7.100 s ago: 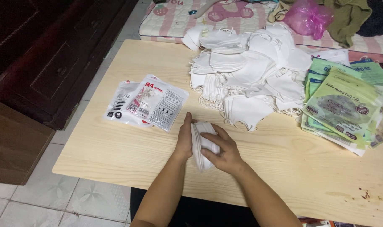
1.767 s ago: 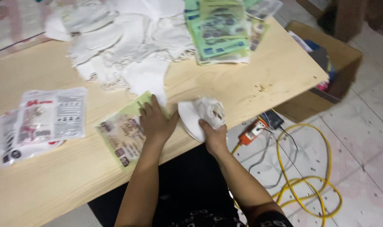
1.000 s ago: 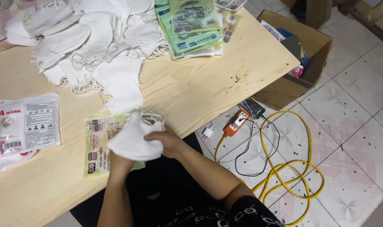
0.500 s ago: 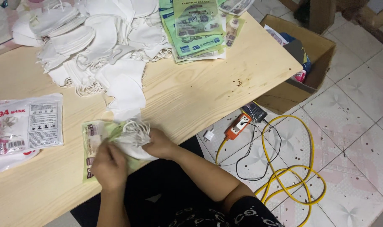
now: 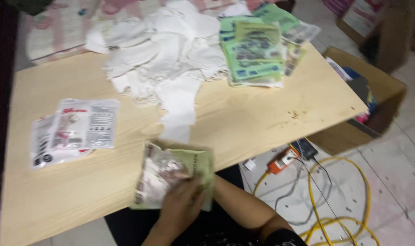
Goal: Folding and placing face masks into individual plastic packaging bags
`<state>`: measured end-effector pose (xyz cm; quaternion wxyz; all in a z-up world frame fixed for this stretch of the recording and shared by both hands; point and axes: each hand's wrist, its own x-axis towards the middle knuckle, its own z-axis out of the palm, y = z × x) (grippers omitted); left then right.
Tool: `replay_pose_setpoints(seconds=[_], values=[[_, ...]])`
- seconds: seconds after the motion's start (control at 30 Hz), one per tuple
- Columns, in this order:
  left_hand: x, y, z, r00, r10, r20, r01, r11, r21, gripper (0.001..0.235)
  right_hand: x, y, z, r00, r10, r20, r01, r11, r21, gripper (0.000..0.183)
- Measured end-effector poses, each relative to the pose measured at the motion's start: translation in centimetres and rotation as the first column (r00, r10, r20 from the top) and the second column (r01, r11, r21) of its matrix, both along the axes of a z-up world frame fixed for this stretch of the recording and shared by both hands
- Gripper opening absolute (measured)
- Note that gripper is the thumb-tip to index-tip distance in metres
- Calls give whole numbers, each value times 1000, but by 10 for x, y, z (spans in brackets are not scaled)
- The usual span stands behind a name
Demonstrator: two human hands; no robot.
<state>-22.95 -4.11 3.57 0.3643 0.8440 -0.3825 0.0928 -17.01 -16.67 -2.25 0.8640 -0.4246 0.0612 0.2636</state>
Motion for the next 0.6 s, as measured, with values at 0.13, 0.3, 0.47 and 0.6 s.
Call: replay_pose_setpoints(seconds=[0.13,0.3,0.47,0.6], values=[[31,82,51,902,393,180,-373,918,-138,38,12,4,-45,992,107,-59,-106,994,24,7],[26,107,2,135,101,-986,-657,754,-13,39,13,2,-214,787,210,580,-400,889,222,52],[33,143,-5,185,-55,-981,-794,580,-183,20,12,-31,-127,568,526,633,-238,841,-485,52],[64,192,82,220,460,-860,-902,432,0,27,38,-19,50,973,-127,191,199,881,-429,22]])
